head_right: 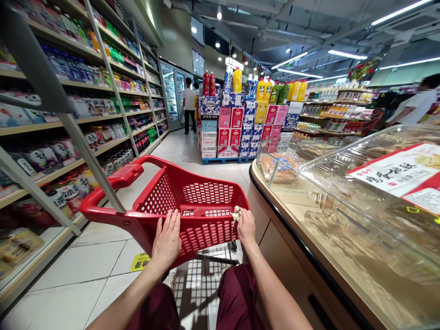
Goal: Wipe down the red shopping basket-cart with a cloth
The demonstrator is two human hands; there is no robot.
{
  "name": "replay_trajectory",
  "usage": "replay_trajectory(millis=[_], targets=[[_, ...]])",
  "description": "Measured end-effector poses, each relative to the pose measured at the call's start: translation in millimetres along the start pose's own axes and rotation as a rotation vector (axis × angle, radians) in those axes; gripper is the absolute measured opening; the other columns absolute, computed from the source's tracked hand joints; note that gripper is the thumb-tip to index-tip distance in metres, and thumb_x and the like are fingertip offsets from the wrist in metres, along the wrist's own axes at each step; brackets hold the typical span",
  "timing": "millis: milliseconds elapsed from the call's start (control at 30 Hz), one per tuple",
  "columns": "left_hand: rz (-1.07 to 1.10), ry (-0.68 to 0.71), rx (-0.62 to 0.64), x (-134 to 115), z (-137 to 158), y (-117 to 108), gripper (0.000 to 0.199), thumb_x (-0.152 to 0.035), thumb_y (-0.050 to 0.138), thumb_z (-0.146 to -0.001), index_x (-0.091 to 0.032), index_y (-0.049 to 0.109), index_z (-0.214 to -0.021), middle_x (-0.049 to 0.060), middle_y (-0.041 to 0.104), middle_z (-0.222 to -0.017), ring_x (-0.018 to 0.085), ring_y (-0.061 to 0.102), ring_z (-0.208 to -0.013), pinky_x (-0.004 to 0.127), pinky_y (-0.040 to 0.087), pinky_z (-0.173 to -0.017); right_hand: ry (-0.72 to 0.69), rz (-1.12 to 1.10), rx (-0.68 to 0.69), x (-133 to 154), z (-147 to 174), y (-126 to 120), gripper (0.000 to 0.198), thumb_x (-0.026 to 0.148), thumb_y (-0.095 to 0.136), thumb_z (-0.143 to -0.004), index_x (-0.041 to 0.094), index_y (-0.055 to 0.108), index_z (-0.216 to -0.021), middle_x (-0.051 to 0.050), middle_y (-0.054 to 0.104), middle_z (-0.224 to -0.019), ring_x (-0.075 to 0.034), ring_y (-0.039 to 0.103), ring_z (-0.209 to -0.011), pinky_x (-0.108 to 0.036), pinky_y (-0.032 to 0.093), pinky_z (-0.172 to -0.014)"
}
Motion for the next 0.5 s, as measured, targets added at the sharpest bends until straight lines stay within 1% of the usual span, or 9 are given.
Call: replay_trajectory(millis=[67, 167, 200, 233, 267, 333, 400, 433, 500], targets=[[0.004, 0.036, 0.024, -15, -4, 6, 0.059, -0.017, 0.038, -0.073, -0.008, 0.035, -0.131, 0.010, 0.034, -0.140, 0.022, 0.021, -0.133, 0.042, 0.014, -0.110, 0.013, -0.002, -0.006, 8, 1, 4, 0.034, 0.017, 0.031, -0.082, 0.016, 0.059, -0.102, -0.009, 0.062, -0.099, -0.021, 0.052, -0.096, -0.042, 0.038, -0.088], [0.005, 0.078, 0.061, -35, -9, 17, 0.058, -0.016, 0.038, -0.073, -0.007, 0.035, -0.130, 0.011, 0.035, -0.139, 0.022, 0.024, -0.132, 0.041, 0.017, -0.109, -0.224, -0.074, 0.143, 45, 5, 18, 0.033, 0.014, 0.036, -0.081, 0.018, 0.058, -0.106, -0.007, 0.062, -0.104, -0.019, 0.051, -0.101, -0.040, 0.035, -0.093], [0.003, 0.081, 0.065, -38, -10, 19, 0.059, -0.016, 0.038, -0.072, -0.007, 0.034, -0.131, 0.011, 0.035, -0.140, 0.022, 0.023, -0.132, 0.041, 0.017, -0.109, -0.283, -0.090, 0.189, 48, 5, 19, 0.033, 0.014, 0.037, -0.081, 0.018, 0.057, -0.107, -0.006, 0.061, -0.106, -0.019, 0.051, -0.102, -0.040, 0.035, -0.094], [0.002, 0.087, 0.065, -39, -10, 21, 0.061, -0.016, 0.038, -0.072, -0.008, 0.033, -0.132, 0.011, 0.034, -0.140, 0.022, 0.022, -0.132, 0.042, 0.017, -0.109, -0.290, -0.094, 0.209, 44, 4, 16, 0.033, 0.015, 0.038, -0.082, 0.019, 0.057, -0.108, -0.006, 0.061, -0.106, -0.019, 0.051, -0.102, -0.039, 0.036, -0.093], [0.003, 0.102, 0.064, -40, -10, 23, 0.062, -0.016, 0.038, -0.072, -0.009, 0.031, -0.133, 0.011, 0.032, -0.141, 0.021, 0.021, -0.133, 0.042, 0.016, -0.109, -0.243, -0.086, 0.194, 34, 1, 10, 0.032, 0.017, 0.037, -0.083, 0.019, 0.058, -0.106, -0.007, 0.061, -0.105, -0.019, 0.052, -0.101, -0.039, 0.038, -0.091], [0.005, 0.124, 0.061, -41, -10, 25, 0.064, -0.015, 0.038, -0.071, -0.011, 0.028, -0.134, 0.010, 0.031, -0.142, 0.021, 0.019, -0.134, 0.042, 0.015, -0.110, -0.068, -0.042, 0.097, 5, -4, -5, 0.033, 0.019, 0.032, -0.084, 0.018, 0.060, -0.103, -0.009, 0.062, -0.100, -0.021, 0.054, -0.096, -0.039, 0.042, -0.085], [0.010, 0.118, 0.057, -43, -10, 27, 0.064, -0.016, 0.039, -0.071, -0.010, 0.028, -0.134, 0.011, 0.031, -0.142, 0.021, 0.019, -0.133, 0.042, 0.015, -0.109, 0.048, -0.007, 0.013, -7, -4, -11, 0.035, 0.020, 0.029, -0.085, 0.017, 0.061, -0.100, -0.011, 0.062, -0.097, -0.021, 0.054, -0.093, -0.040, 0.043, -0.083], [0.016, 0.119, 0.056, -46, -10, 27, 0.063, -0.015, 0.039, -0.071, -0.010, 0.029, -0.134, 0.011, 0.032, -0.141, 0.022, 0.020, -0.133, 0.042, 0.016, -0.109, 0.034, -0.011, 0.012, -1, -3, -8, 0.035, 0.018, 0.030, -0.084, 0.016, 0.061, -0.100, -0.010, 0.062, -0.097, -0.021, 0.054, -0.094, -0.040, 0.042, -0.084], [0.032, 0.141, 0.054, -55, -11, 28, 0.061, -0.015, 0.039, -0.072, -0.009, 0.032, -0.132, 0.012, 0.034, -0.140, 0.022, 0.022, -0.133, 0.041, 0.017, -0.109, -0.107, -0.050, 0.076, 29, 2, 8, 0.033, 0.014, 0.033, -0.082, 0.017, 0.060, -0.102, -0.009, 0.062, -0.100, -0.020, 0.053, -0.099, -0.041, 0.039, -0.090]])
Point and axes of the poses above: each hand's wrist, its own z-axis away from the middle knuckle, its own y-axis out of the palm, x = y × z, the point moved 6 cm from there along -z, towards the middle knuckle
